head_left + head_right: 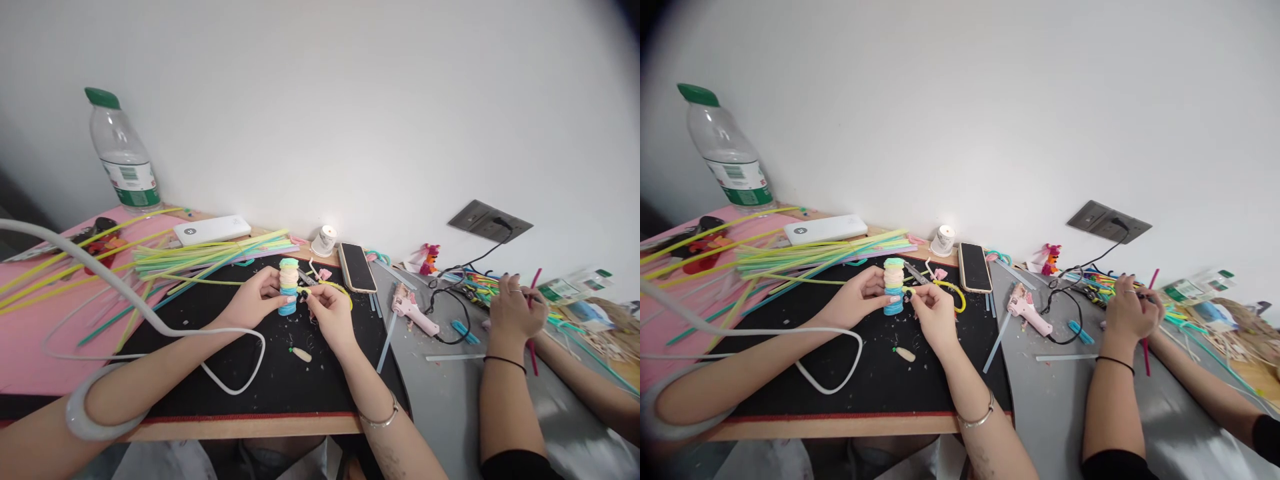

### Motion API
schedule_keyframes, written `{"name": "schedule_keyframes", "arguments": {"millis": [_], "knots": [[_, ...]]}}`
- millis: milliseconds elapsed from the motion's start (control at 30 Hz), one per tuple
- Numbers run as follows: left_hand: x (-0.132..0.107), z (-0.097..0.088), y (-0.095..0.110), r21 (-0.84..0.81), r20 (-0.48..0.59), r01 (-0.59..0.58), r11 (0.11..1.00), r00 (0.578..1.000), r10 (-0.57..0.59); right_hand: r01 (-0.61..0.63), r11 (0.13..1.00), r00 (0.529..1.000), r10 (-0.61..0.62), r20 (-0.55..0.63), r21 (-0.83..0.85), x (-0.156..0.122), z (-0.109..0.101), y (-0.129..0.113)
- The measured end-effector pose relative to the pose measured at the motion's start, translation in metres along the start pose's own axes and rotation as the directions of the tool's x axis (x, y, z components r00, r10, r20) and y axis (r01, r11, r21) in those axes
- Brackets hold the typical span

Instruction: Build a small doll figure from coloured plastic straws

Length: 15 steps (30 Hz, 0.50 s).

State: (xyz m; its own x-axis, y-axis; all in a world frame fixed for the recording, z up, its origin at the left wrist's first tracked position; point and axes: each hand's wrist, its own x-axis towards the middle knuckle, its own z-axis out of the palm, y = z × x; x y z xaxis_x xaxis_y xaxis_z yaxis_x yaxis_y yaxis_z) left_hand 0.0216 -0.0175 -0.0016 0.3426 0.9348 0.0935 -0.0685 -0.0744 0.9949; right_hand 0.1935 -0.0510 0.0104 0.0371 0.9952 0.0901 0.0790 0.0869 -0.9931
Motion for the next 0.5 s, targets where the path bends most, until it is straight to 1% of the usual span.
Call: {"name": "schedule_keyframes", "arguments": {"millis": [500], "knots": [[-0.0016, 0.0005, 0.0016, 0.028, 0.001, 0.003, 1.0, 1.0, -0.003, 0.0, 1.0, 1.0, 0.0, 0.012, -0.008, 0.0001, -0.0003, 0.0027]]}}
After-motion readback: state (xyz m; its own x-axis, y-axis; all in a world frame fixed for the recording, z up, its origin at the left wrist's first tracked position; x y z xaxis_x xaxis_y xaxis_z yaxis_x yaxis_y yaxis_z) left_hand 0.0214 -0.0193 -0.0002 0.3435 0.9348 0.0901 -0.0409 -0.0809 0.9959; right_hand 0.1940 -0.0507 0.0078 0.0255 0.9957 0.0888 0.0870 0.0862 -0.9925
